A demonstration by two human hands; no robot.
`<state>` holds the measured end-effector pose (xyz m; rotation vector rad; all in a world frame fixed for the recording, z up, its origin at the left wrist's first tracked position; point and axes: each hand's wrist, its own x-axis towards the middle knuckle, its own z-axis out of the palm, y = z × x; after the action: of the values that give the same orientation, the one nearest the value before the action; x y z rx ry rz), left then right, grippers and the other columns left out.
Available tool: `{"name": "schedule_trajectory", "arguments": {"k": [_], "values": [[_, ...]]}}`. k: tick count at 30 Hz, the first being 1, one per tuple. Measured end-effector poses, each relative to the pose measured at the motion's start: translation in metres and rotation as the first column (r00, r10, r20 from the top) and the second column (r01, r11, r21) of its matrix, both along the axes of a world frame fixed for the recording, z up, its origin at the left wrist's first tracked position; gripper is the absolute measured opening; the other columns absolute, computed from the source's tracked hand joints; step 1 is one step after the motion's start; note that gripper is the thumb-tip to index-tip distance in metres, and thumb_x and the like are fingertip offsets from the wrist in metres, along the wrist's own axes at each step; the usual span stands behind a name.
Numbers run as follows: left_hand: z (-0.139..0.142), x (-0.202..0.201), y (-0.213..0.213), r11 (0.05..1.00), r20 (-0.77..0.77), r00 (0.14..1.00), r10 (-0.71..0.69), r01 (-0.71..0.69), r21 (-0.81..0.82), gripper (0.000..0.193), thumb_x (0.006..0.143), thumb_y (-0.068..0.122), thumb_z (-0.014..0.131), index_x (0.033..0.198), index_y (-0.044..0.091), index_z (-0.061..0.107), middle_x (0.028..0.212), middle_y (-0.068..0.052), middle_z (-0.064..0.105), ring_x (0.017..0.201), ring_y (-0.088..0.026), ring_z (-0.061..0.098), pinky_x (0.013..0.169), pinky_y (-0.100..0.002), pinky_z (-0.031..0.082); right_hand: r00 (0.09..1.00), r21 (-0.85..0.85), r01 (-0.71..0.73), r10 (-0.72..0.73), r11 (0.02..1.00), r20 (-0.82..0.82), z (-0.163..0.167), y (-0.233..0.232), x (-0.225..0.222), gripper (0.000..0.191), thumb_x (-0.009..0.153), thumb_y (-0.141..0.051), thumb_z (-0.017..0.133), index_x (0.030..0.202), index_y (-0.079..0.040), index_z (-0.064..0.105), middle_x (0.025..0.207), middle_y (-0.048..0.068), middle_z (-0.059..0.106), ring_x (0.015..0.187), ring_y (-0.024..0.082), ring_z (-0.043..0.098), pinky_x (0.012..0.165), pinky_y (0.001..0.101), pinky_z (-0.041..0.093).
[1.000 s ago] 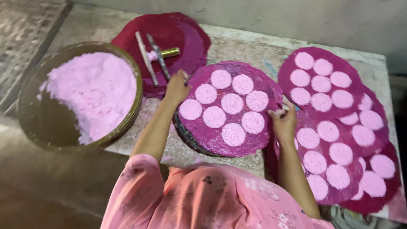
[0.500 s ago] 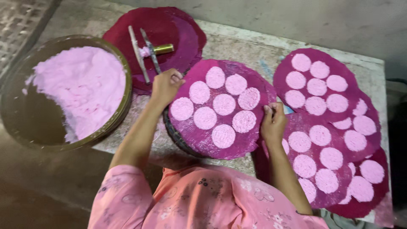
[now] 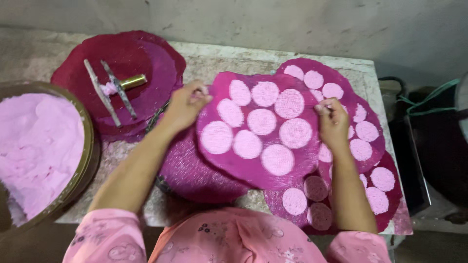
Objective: The person sits on the floor and uses a hand-held extruder press to deposit pink batter from a large bowl onto round magenta mats, forming rows of small round cake discs. They scrape the press clean with a small stick, place filled mats aside, and stack finished mats of discs.
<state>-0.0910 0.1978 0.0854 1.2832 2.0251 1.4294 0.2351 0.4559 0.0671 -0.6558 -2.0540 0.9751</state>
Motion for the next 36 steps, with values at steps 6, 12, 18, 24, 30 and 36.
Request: {"name": "schedule_trajectory", "arguments": {"k": [6, 12, 18, 24, 30, 36], "values": [[-0.025, 0.059, 0.123, 0.986, 0.365, 0.917, -0.161, 0.136, 0.094, 0.012, 0.096, 0.01, 0.07, 0.095, 0.01, 0.059, 0.079, 0.002, 0.059, 0.066, -0.006, 0.058, 0.053, -0.025, 0.054, 0.974, 0.085, 0.14, -0.153, 0.987, 0.166, 0.043, 0.065, 0.04, 0.006, 0.106, -0.006, 0.067, 0.105, -0.001, 0.063, 0.091, 0.007, 0.064, 0.083, 0.009, 0.056, 0.074, 0.0267, 0.046], [-0.033, 0.088, 0.208, 0.974, 0.27, 0.944, -0.19, 0.147, 0.171, 0.013, 0.093, 0.008, 0.072, 0.095, 0.006, 0.059, 0.07, -0.004, 0.06, 0.058, -0.01, 0.058, 0.049, -0.03, 0.051, 0.945, 0.214, 0.226, -0.267, 0.95, 0.189, 0.049, 0.1, 0.046, 0.008, 0.104, -0.006, 0.067, 0.105, 0.0, 0.062, 0.091, 0.012, 0.068, 0.084, 0.016, 0.064, 0.074, 0.033, 0.05], [-0.034, 0.067, 0.213, 0.989, -0.172, 0.983, 0.059, -0.035, 0.141, 0.017, 0.088, 0.006, 0.071, 0.104, 0.007, 0.065, 0.092, -0.012, 0.068, 0.078, -0.027, 0.067, 0.068, -0.039, 0.056, 0.765, 0.453, 0.408, -0.568, 0.793, 0.304, 0.01, 0.097, 0.048, 0.023, 0.097, -0.006, 0.072, 0.118, 0.0, 0.065, 0.102, 0.023, 0.066, 0.09, 0.041, 0.065, 0.074, 0.0492, 0.051], [-0.044, 0.018, 0.07, 0.994, 0.031, 0.996, 0.08, -0.082, 0.072, 0.027, 0.09, 0.003, 0.065, 0.116, 0.006, 0.063, 0.106, -0.011, 0.068, 0.093, -0.018, 0.07, 0.081, -0.031, 0.061, 0.902, 0.254, 0.267, -0.334, 0.93, 0.274, -0.025, 0.064, 0.006, 0.024, 0.098, -0.001, 0.067, 0.122, -0.005, 0.066, 0.114, 0.016, 0.061, 0.097, 0.029, 0.066, 0.081, 0.0403, 0.055], [-0.068, -0.018, -0.146, 0.818, -0.02, 0.82, 0.572, -0.568, 0.086, 0.021, 0.098, 0.001, 0.065, 0.119, 0.006, 0.064, 0.122, -0.016, 0.061, 0.105, -0.023, 0.068, 0.088, -0.034, 0.062, 0.988, 0.094, -0.133, 0.124, 0.987, 0.098, -0.027, -0.038, -0.115, 0.031, 0.094, -0.004, 0.075, 0.125, -0.006, 0.067, 0.113, 0.012, 0.06, 0.098, 0.021, 0.062, 0.086, 0.0327, 0.055], [-0.109, 0.003, -0.286, 0.683, -0.187, 0.693, 0.696, -0.719, -0.125, 0.024, 0.091, 0.012, 0.07, 0.112, 0.002, 0.065, 0.105, -0.021, 0.063, 0.093, -0.033, 0.067, 0.079, -0.042, 0.058, 0.848, 0.111, -0.516, 0.488, 0.849, 0.208, -0.017, -0.185, -0.257, 0.037, 0.092, -0.012, 0.079, 0.125, -0.005, 0.065, 0.102, 0.011, 0.059, 0.092, 0.023, 0.061, 0.082, 0.0348, 0.05]]}}
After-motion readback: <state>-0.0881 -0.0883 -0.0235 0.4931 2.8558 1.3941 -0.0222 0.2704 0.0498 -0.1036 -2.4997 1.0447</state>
